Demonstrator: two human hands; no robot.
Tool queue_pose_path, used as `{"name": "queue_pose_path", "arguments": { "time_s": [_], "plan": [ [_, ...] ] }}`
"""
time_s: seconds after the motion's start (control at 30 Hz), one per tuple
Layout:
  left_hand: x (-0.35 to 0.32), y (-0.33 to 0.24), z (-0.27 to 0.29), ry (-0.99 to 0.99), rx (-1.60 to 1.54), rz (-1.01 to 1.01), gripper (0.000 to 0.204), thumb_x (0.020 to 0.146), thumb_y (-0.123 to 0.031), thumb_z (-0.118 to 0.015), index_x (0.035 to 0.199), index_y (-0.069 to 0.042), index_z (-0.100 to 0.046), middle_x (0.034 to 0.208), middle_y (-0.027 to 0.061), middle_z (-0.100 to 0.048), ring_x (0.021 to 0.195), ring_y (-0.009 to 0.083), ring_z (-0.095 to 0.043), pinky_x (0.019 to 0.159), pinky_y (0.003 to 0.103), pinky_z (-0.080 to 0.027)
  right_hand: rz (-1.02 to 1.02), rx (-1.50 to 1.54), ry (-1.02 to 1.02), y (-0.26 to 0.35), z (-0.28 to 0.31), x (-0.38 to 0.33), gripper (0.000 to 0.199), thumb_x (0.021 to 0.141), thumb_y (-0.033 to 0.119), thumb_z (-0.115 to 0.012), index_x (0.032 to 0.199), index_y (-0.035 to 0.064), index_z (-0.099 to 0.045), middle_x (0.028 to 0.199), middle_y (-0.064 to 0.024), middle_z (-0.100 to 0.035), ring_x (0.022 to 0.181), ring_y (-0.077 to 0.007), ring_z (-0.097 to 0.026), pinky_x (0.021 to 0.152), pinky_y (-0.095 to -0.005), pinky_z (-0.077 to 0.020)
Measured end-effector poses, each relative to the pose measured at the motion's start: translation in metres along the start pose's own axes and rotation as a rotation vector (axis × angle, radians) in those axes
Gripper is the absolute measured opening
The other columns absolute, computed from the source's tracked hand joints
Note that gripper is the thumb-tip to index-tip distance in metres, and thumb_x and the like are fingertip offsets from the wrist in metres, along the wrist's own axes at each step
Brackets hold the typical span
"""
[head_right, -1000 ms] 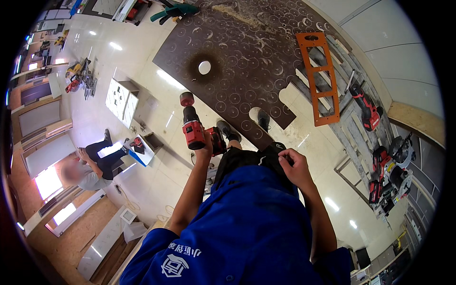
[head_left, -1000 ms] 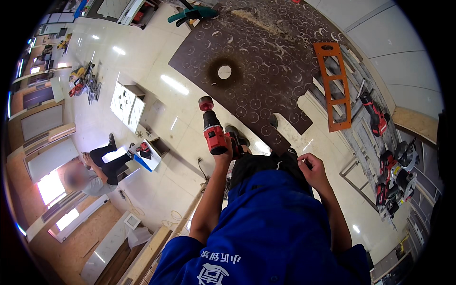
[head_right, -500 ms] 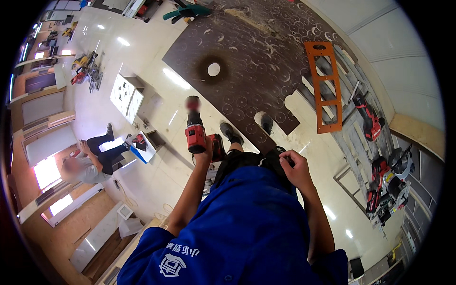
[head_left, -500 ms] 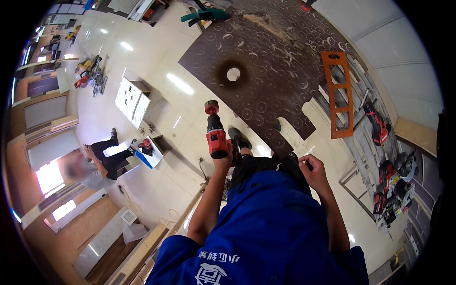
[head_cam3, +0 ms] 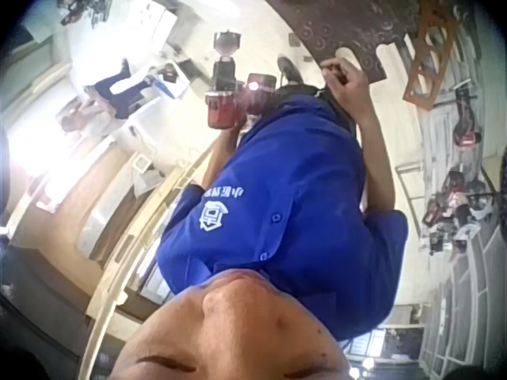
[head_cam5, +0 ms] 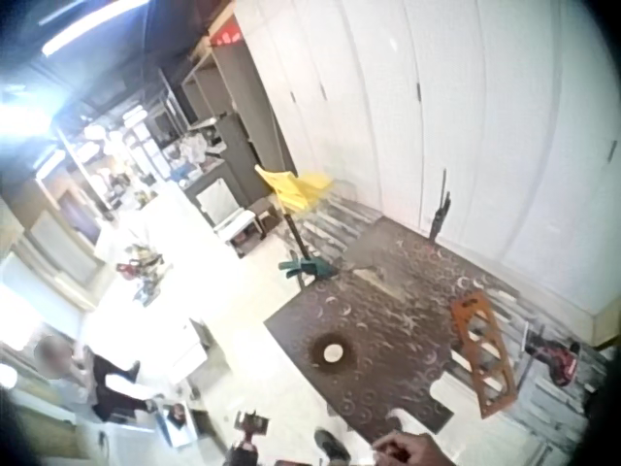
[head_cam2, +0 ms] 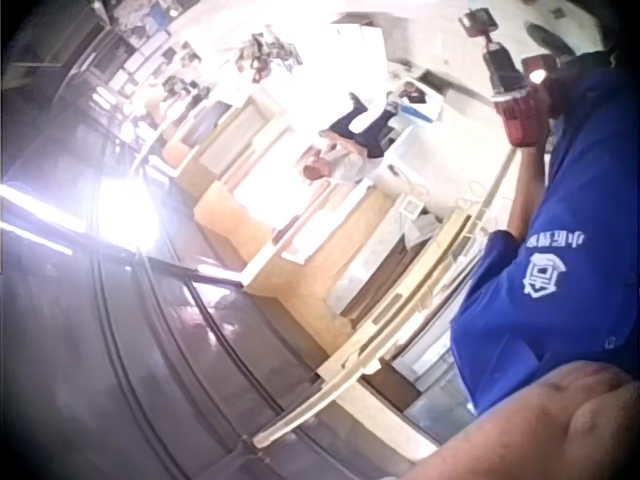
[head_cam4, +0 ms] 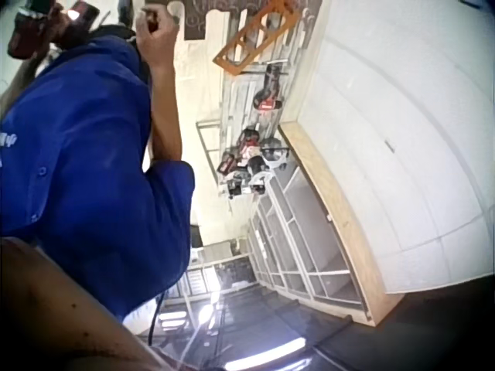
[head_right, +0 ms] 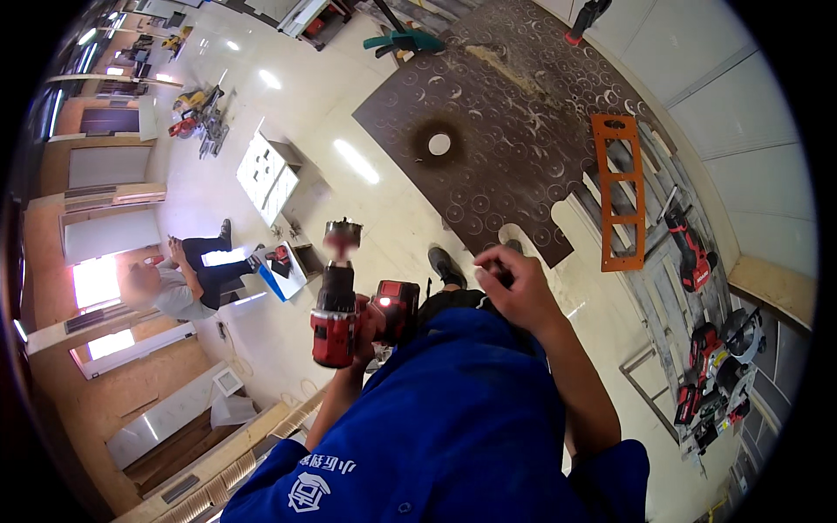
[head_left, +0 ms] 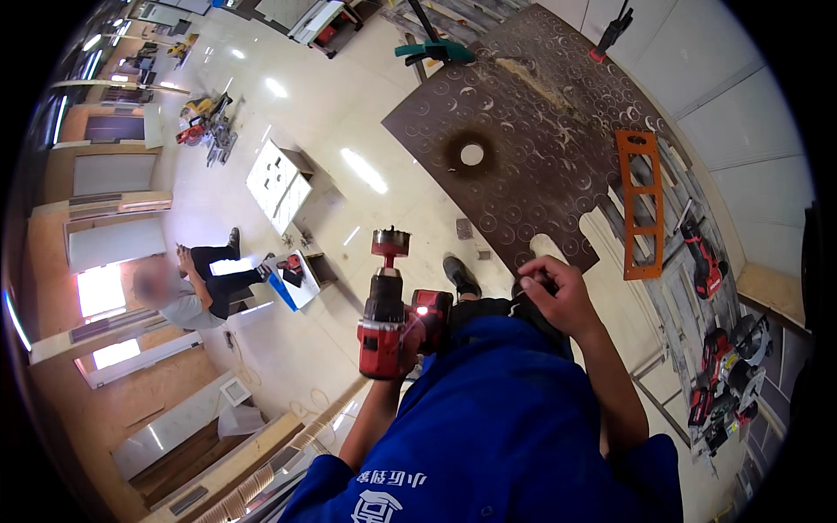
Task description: The person uses a cordless drill with a hole saw bit to cut a circular hole in a patterned board clamped to a workbench. They then walk to a tool cabinet, retrieve a screwdriver, and return to the board to remove the cut disc and adjust the drill bit.
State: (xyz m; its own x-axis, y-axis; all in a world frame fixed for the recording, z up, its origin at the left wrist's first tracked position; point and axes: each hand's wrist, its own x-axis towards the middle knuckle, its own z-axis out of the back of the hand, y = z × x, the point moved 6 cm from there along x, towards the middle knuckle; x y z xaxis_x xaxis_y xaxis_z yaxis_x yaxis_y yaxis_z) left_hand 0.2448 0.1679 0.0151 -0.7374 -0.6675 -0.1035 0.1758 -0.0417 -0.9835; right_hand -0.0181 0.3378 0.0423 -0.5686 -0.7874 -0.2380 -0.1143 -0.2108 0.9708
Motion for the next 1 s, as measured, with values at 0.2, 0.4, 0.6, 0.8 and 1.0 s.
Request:
{"name": "queue_pose_path", "arguments": {
  "time_s": [0.2,0.4,0.6,0.8,1.0],
  "plan": [
    [-0.022,-0.032,0.013,0.116,0.443,-0.146,0.027,0.092,-0.019,-0.062,0.109,-0.006,-0.045,0.076,0.0029,-0.054,0.067,0.0137,-0.052,0.066,0.03,-0.045,0.177,0.088,0.153,0.09,-0.042,0.036,0.012,0.087,0.011,-0.071,0.096,0.0033,-0.07,0.058,0.0037,-0.052,0.052,-0.002,-0.045,0.049,-0.0224,-0.0359],
    [-0.037,-0.054,0.001,0.006,-0.18,0.002,0.013,0.096,-0.018,-0.055,0.1,-0.007,-0.05,0.071,0.0055,-0.058,0.065,0.0192,-0.057,0.071,0.033,-0.049,0.334,0.167,0.249,0.13,-0.062,0.035,0.016,0.087,0.011,-0.072,0.101,0.0045,-0.071,0.064,0.0039,-0.054,0.055,-0.0015,-0.046,0.051,-0.0208,-0.0378],
    [-0.028,-0.06,-0.005,0.15,-0.418,0.329,0.015,0.093,-0.019,-0.061,0.09,-0.004,-0.059,0.082,0.0104,-0.063,0.075,0.0233,-0.062,0.067,0.036,-0.051,0.382,0.255,0.377,0.147,-0.058,0.016,0.021,0.086,0.009,-0.072,0.106,0.0036,-0.072,0.061,0.0012,-0.059,0.053,-0.0031,-0.051,0.05,-0.022,-0.0379],
    [-0.001,-0.045,-0.037,0.113,-0.58,0.242,0.019,0.09,-0.018,-0.066,0.101,-0.004,-0.06,0.095,0.0127,-0.064,0.086,0.0245,-0.064,0.073,0.038,-0.054,0.479,0.261,0.388,0.143,-0.051,0.01,0.018,0.084,0.008,-0.076,0.101,0.0039,-0.073,0.062,0.0003,-0.061,0.053,-0.0032,-0.051,0.05,-0.0217,-0.0379],
    [0.012,-0.036,-0.054,0.145,-0.498,0.191,0.023,0.087,-0.018,-0.07,0.104,-0.005,-0.062,0.095,0.0109,-0.066,0.085,0.0226,-0.065,0.073,0.037,-0.054,0.506,0.285,0.309,0.136,-0.049,0.005,0.015,0.085,0.013,-0.076,0.097,0.0047,-0.072,0.062,0.0015,-0.06,0.054,-0.0012,-0.051,0.05,-0.0208,-0.039]
  ]
}}
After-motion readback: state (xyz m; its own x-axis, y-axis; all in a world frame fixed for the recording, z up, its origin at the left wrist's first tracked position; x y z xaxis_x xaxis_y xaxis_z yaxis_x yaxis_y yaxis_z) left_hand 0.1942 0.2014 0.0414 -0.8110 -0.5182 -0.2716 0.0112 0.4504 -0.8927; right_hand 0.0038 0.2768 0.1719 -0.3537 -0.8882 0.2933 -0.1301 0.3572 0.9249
